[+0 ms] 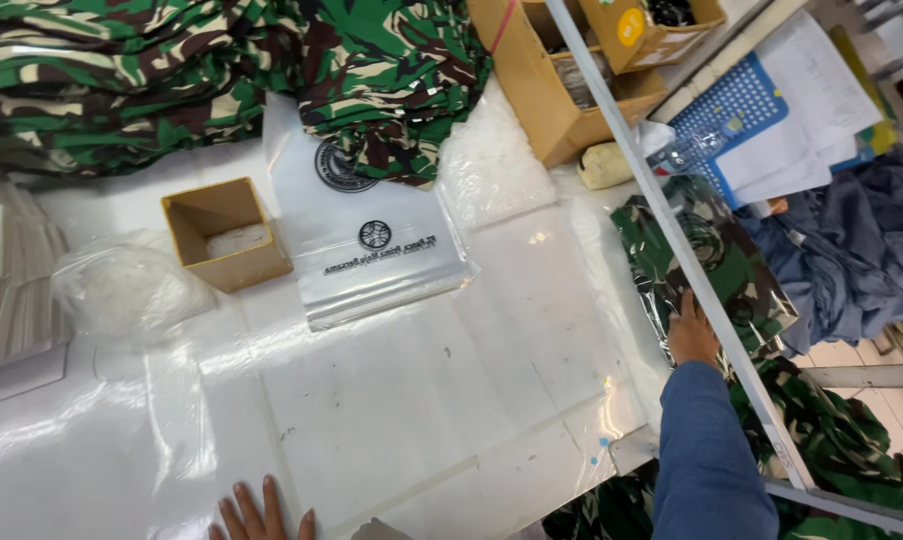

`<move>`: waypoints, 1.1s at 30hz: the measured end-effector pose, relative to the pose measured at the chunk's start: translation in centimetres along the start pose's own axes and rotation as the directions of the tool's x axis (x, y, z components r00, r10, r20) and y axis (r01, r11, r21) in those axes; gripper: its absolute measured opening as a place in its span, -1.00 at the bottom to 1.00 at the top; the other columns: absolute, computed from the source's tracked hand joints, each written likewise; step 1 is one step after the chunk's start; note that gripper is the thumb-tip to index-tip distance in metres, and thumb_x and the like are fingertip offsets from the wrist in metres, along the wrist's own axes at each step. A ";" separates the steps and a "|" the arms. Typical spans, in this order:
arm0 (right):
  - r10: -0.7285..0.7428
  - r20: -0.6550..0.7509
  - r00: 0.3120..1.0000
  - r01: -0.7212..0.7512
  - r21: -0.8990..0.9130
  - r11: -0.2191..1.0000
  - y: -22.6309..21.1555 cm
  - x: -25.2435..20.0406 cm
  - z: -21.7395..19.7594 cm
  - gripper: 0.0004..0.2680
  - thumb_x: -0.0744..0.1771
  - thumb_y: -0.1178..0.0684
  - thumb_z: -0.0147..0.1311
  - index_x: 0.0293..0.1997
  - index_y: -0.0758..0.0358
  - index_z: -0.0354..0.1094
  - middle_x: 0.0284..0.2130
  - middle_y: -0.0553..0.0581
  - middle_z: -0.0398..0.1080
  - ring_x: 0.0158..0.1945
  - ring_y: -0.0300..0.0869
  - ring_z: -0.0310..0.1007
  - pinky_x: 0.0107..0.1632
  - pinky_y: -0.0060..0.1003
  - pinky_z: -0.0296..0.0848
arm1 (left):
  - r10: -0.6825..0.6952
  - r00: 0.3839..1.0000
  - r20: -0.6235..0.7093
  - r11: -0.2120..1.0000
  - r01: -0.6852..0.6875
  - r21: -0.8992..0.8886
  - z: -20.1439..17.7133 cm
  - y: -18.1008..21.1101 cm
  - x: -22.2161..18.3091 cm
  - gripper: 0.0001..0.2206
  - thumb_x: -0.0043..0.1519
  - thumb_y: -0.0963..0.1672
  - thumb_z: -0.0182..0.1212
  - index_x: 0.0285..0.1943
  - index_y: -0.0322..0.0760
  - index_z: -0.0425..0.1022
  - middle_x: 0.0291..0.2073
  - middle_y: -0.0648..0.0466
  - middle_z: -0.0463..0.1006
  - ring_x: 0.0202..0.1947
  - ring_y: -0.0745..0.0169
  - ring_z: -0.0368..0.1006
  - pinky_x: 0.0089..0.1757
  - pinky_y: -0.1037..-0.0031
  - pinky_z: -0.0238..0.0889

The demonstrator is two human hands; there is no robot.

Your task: The person folds camouflage shirts, places a cardboard insert into each one, and slides them into plastic bags on a factory table.

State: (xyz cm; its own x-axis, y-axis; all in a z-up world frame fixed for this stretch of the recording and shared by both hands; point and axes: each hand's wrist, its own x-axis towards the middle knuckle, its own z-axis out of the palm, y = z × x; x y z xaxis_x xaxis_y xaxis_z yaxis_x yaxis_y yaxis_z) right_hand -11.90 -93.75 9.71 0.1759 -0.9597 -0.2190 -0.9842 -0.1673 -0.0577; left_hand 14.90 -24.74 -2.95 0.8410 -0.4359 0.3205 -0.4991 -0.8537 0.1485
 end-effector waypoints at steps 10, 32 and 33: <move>-0.739 -0.025 0.673 0.740 0.017 0.673 -9.6 -22.3 15.4 -0.43 0.31 -0.08 0.01 0.53 -0.08 -0.15 0.51 0.14 -0.22 0.56 0.09 -0.38 0.42 0.20 -0.41 | 0.067 0.987 0.143 0.996 -0.057 -0.076 -3.0 -0.1 0.9 -0.25 0.21 0.17 -0.18 0.57 -0.18 0.05 0.52 -0.33 0.02 0.47 -0.52 -0.04 0.27 -0.36 -0.19; 0.238 0.092 0.967 -0.211 0.814 0.542 16.8 -55.9 21.3 -0.81 0.35 0.10 0.04 0.00 0.23 0.51 -0.05 0.15 0.54 -0.04 -0.09 0.55 0.03 -0.20 0.52 | 0.484 0.492 0.724 0.794 0.101 -0.600 -14.6 2.8 -6.4 -0.35 0.16 -0.01 0.17 0.49 -0.07 0.13 0.46 -0.11 0.10 0.44 -0.15 0.04 0.26 -0.05 0.02; 0.266 0.059 0.962 -0.201 0.815 0.544 18.7 -54.3 20.2 -0.81 0.35 0.11 0.03 0.04 0.21 0.48 -0.07 0.16 0.56 -0.03 -0.11 0.56 0.06 -0.21 0.52 | 0.396 0.381 0.835 0.828 0.246 -0.505 -15.9 4.5 -7.7 -0.39 0.15 0.02 0.18 0.46 0.09 0.24 0.40 0.04 0.31 0.39 0.03 0.22 0.26 0.11 0.11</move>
State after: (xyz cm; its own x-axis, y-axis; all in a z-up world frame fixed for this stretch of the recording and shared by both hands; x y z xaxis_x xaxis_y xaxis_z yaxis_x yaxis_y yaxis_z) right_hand -39.47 -40.22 0.84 -0.0919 -0.9546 -0.2834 -0.5557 0.2854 -0.7808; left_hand 2.90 -20.71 10.10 0.2975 -0.7423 -0.6004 -0.3119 -0.6699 0.6738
